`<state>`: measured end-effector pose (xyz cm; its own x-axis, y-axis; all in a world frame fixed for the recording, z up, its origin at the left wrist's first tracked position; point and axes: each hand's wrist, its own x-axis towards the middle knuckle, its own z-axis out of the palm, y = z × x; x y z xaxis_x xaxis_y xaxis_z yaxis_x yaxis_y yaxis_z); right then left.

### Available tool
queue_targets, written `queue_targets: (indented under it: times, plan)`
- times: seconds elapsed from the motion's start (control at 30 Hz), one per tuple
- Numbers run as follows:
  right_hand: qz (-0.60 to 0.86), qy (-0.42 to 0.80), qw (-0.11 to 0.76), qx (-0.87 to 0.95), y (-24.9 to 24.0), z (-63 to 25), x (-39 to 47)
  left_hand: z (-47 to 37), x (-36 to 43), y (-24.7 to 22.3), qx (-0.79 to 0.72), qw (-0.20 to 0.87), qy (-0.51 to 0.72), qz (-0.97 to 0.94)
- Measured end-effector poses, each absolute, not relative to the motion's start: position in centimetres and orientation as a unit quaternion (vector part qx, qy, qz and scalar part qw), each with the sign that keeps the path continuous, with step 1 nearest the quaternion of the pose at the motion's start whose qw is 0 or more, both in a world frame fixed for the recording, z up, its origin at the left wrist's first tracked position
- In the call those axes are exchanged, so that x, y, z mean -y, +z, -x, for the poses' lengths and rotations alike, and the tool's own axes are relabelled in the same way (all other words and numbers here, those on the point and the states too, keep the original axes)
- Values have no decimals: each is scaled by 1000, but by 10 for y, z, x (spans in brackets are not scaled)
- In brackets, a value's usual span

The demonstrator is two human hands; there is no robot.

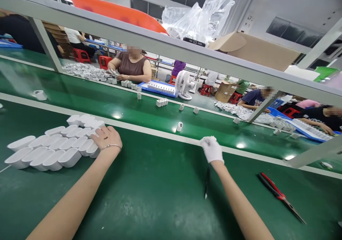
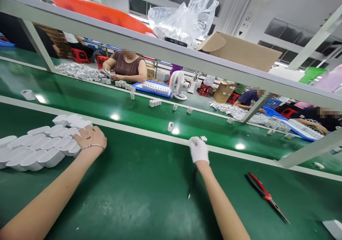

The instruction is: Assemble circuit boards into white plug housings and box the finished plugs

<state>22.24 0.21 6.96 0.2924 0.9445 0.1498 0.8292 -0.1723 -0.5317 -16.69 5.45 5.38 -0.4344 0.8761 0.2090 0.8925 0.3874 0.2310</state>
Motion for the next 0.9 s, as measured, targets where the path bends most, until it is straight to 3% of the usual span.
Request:
queue_targets:
  times: [0.17,0.4,0.67,0.83,0.9]
  plan:
    - [866,23,249,433,71,-298,-41,178,-62,45,852,107,-88,504]
    - [838,-67,251,479,43,-277,-52,177,-62,45,859,121,-141,477]
    - [812,38,231,534,42,-241,-67,179,-62,48,870,92,-116,471]
    - [708,95,258,650,46,-177,7,177,-58,59,862,50,-112,493]
    - [605,115,273,739,40,-148,48,167,-53,62,841,29,-117,527]
